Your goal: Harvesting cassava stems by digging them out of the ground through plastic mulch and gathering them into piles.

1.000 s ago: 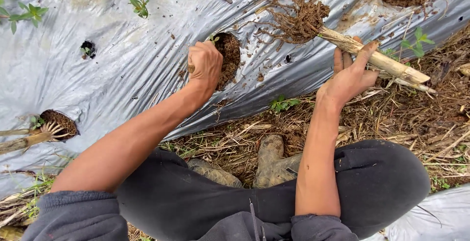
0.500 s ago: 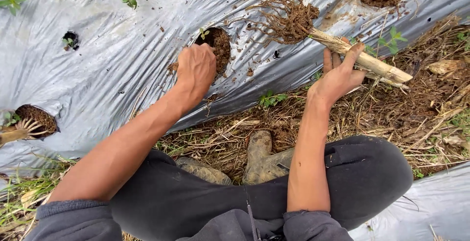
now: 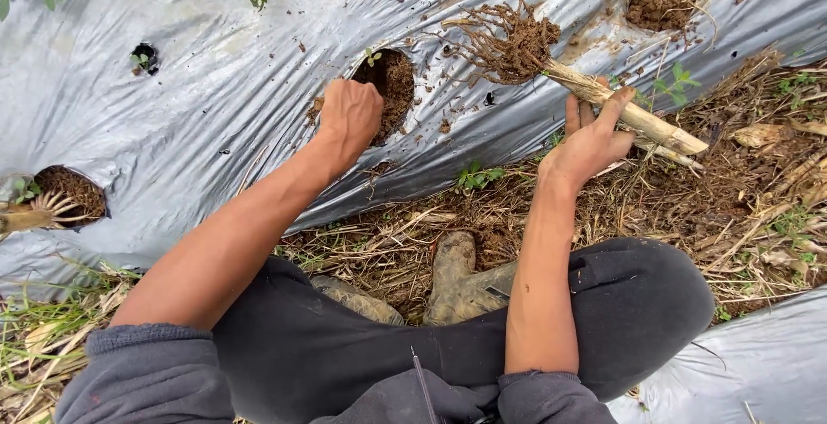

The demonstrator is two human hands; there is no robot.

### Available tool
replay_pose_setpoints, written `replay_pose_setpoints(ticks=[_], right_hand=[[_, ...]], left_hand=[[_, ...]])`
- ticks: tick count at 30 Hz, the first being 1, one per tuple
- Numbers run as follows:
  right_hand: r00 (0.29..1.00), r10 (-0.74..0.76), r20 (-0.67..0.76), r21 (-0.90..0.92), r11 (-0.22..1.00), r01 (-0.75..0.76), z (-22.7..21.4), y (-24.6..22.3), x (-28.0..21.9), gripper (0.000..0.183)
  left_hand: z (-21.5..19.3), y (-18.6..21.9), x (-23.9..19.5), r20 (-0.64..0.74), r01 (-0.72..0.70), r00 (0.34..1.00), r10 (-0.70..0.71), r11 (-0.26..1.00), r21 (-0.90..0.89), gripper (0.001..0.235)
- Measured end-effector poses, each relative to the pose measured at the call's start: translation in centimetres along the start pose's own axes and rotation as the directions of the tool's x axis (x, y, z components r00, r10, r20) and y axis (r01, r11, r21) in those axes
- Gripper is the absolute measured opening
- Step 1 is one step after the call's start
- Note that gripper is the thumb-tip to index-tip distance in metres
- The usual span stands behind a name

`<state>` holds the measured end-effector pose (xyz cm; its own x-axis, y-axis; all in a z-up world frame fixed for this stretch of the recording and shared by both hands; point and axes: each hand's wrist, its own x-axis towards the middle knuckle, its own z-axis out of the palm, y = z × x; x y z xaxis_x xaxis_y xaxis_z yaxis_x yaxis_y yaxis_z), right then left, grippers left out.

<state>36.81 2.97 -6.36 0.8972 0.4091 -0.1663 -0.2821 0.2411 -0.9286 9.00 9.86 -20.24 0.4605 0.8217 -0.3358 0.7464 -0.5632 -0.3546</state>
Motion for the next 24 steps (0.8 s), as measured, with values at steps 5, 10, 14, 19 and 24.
replay_pose_setpoints(ticks=[5, 10, 14, 19, 24], right_hand=[[0.991, 0.085, -0.1, 0.115, 0.991, -0.073, -0.8, 1.3, 1.2, 0.087], [0.983, 0.121, -0.135, 0.199, 0.976, -0.093, -0.7, 0.1, 1.4, 0.083], [0.958, 0.245, -0.15, 0.264, 0.944, -0.2, -1.8, -0.4, 0.9, 0.075], [0.903, 0.39, -0.183, 0.382, 0.874, -0.3, -2.9, 1.0, 1.7, 0.066], [0.883, 0.337, -0.328, 0.537, 0.835, -0.119, -9.9, 5.2, 9.5, 0.066]], left_hand=[[0.2, 2.1, 3.5, -0.083, 0.237, 0.971, -0.226, 0.959, 0.157, 0.022], [4.4, 4.3, 5.4, 0.041, 0.079, 0.996, -0.081, 0.996, 0.05, 0.016], [0.8, 1.2, 3.2, 0.048, -0.067, 0.997, 0.063, 0.993, 0.093, 0.025], [0.7, 1.1, 4.7, 0.062, 0.044, 0.997, -0.044, 0.999, 0.01, 0.028], [7.3, 4.8, 7.4, 0.028, 0.14, 0.99, -0.141, 0.99, 0.02, 0.01]])
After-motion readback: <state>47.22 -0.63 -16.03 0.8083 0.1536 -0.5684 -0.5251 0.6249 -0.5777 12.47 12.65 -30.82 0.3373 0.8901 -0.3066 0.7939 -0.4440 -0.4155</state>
